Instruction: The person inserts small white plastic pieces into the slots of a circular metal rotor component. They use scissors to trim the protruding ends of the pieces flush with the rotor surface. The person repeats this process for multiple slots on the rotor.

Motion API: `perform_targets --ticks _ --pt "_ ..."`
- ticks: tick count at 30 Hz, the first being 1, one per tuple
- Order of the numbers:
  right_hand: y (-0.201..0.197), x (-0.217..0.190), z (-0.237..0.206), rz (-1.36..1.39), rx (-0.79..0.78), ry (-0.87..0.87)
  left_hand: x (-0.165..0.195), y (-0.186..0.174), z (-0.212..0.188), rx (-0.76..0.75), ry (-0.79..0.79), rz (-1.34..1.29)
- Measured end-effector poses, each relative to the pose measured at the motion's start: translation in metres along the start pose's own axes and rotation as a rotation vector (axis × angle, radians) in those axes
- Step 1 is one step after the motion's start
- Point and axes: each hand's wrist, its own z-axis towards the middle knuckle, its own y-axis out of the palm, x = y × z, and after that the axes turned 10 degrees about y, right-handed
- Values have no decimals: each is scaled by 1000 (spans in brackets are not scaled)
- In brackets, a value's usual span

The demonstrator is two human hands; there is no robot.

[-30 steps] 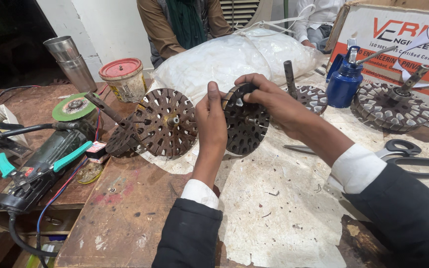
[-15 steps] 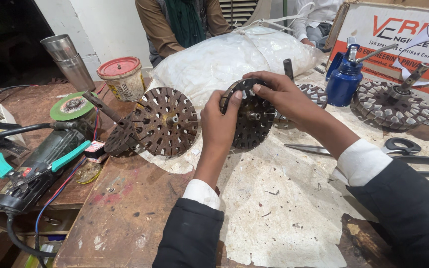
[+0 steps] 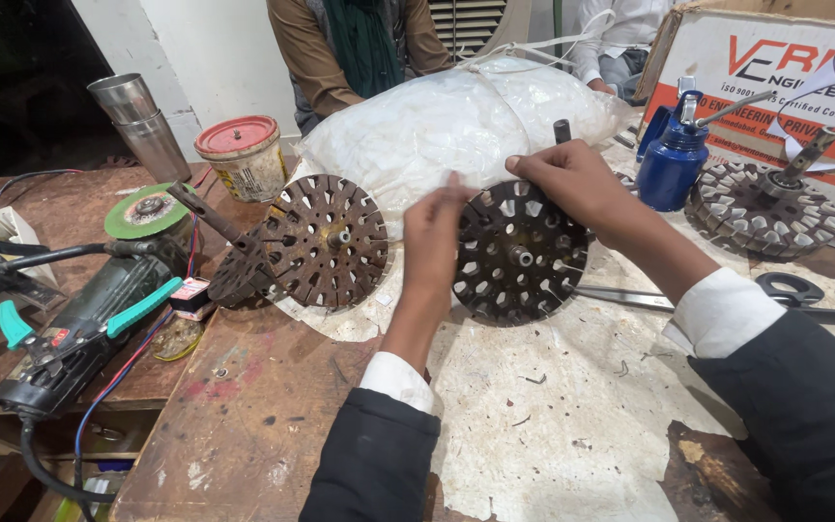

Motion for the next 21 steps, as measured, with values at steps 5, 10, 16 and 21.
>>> perform_targets --ticks 5,10,16,21 --pt "-4 5 2 -271 170 -174 1 -21 1 129 154 750" --pt "2 19 -3 -351 462 -315 -7 -31 -12 -163 313 1467" --pt "-6 29 1 -453 650 -327 -6 -30 -10 -110 190 1777" --pt "-17 27 8 -657 651 -243 -5 -31 -8 -127 57 1969"
